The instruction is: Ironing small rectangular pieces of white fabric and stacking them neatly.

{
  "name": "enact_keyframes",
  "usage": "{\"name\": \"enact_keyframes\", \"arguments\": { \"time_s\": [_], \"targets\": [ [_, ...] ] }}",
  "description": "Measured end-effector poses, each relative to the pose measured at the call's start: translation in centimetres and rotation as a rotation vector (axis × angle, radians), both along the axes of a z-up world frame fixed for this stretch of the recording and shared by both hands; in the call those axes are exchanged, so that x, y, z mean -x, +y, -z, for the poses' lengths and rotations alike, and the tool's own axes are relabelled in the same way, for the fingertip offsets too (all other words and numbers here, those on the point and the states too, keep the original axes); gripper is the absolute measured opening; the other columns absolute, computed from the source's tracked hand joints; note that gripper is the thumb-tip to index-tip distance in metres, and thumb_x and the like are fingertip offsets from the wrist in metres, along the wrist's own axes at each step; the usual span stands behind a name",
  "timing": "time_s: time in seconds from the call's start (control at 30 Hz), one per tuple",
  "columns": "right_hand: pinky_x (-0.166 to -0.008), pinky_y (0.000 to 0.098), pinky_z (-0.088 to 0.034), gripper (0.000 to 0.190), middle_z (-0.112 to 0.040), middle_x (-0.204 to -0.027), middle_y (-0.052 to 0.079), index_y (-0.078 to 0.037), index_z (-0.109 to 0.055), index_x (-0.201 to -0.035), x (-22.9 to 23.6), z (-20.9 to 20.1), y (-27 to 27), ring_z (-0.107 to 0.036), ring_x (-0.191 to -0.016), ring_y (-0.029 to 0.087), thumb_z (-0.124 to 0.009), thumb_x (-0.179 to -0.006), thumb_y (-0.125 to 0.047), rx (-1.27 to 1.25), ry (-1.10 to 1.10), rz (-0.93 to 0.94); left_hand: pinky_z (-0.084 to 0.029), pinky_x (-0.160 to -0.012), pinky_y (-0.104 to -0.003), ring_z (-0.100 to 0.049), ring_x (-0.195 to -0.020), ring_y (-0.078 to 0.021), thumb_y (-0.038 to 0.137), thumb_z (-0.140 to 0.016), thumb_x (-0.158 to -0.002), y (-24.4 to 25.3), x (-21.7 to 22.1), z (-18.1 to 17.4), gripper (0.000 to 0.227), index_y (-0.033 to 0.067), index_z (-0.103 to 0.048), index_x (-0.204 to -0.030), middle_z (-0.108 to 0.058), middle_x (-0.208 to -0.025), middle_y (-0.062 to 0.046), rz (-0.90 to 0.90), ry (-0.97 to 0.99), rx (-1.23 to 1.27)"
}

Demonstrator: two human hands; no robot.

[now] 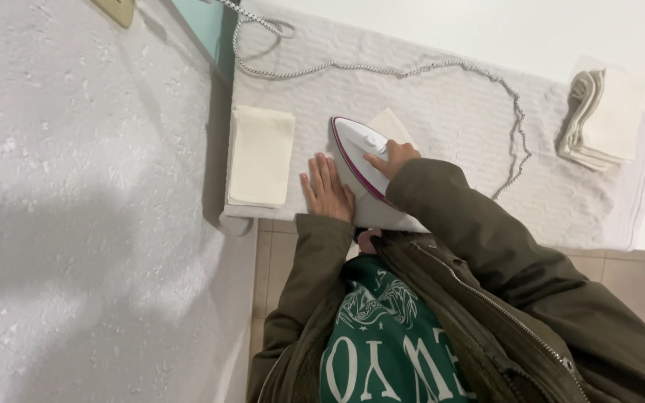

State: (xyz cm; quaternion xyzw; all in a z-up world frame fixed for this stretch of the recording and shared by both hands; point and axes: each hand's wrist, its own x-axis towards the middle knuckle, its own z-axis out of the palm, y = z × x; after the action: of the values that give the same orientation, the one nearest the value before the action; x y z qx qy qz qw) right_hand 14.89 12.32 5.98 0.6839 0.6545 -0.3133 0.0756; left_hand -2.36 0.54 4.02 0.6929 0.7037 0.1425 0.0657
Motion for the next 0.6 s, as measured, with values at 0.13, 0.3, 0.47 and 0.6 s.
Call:
{"name": "enact_keyframes", "arguments": {
  "time_s": [0.13, 0.3, 0.47, 0.6],
  "targets": [
    [-0.077, 0.0519, -0.060, 0.074, -0.073, -0.098, 0.029, 0.001, -0.068, -0.117, 0.3, -0.9, -0.3, -0.074, -0.086, 0.042, -0.065, -0.090, -0.068, 0.008, -0.018, 0.026, -0.006, -0.129, -0.055, -0.012, -0.160, -0.0368, 0.026, -0.051, -0.099, -0.4, -0.4, -1.0, 0.075, -0.0062, -0.024, -0.160, -0.017, -0.171, -0.022, 0.005, -0.004, 0.038],
    [-0.078, 0.0528, -0.059, 0.074, -0.072, -0.097, 0.030, 0.001, -0.069, -0.111, -0.5, 1.1, 1.0, -0.073, -0.087, 0.044, -0.067, -0.088, -0.070, -0.128, -0.025, -0.001, -0.004, -0.123, -0.063, -0.008, -0.156, -0.0436, 0.026, -0.054, -0.092, 1.4, -1.1, 0.1, 0.081, -0.0099, -0.020, -0.156, -0.015, -0.167, -0.027, -0.052, -0.159, 0.009],
    [-0.078, 0.0522, -0.060, 0.073, -0.073, -0.096, 0.029, 0.001, -0.069, -0.111, -1.2, 0.0, 0.4, -0.074, -0.086, 0.043, -0.067, -0.089, -0.069, -0.051, -0.020, 0.039, -0.006, -0.130, -0.058, -0.010, -0.161, -0.0348, 0.024, -0.054, -0.096, 1.8, -1.9, 0.8, 0.078, -0.0062, -0.023, -0.161, -0.017, -0.171, -0.022, -0.008, -0.067, -0.019],
    [-0.077, 0.0521, -0.059, 0.075, -0.073, -0.096, 0.028, 0.001, -0.069, -0.112, -0.8, -0.4, 1.6, -0.074, -0.087, 0.043, -0.067, -0.088, -0.069, -0.043, -0.043, 0.007, -0.006, -0.127, -0.059, -0.012, -0.159, -0.0362, 0.024, -0.054, -0.093, 1.8, -2.1, 1.1, 0.079, -0.0076, -0.025, -0.159, -0.019, -0.169, -0.024, -0.016, -0.079, -0.015]
  ]
}}
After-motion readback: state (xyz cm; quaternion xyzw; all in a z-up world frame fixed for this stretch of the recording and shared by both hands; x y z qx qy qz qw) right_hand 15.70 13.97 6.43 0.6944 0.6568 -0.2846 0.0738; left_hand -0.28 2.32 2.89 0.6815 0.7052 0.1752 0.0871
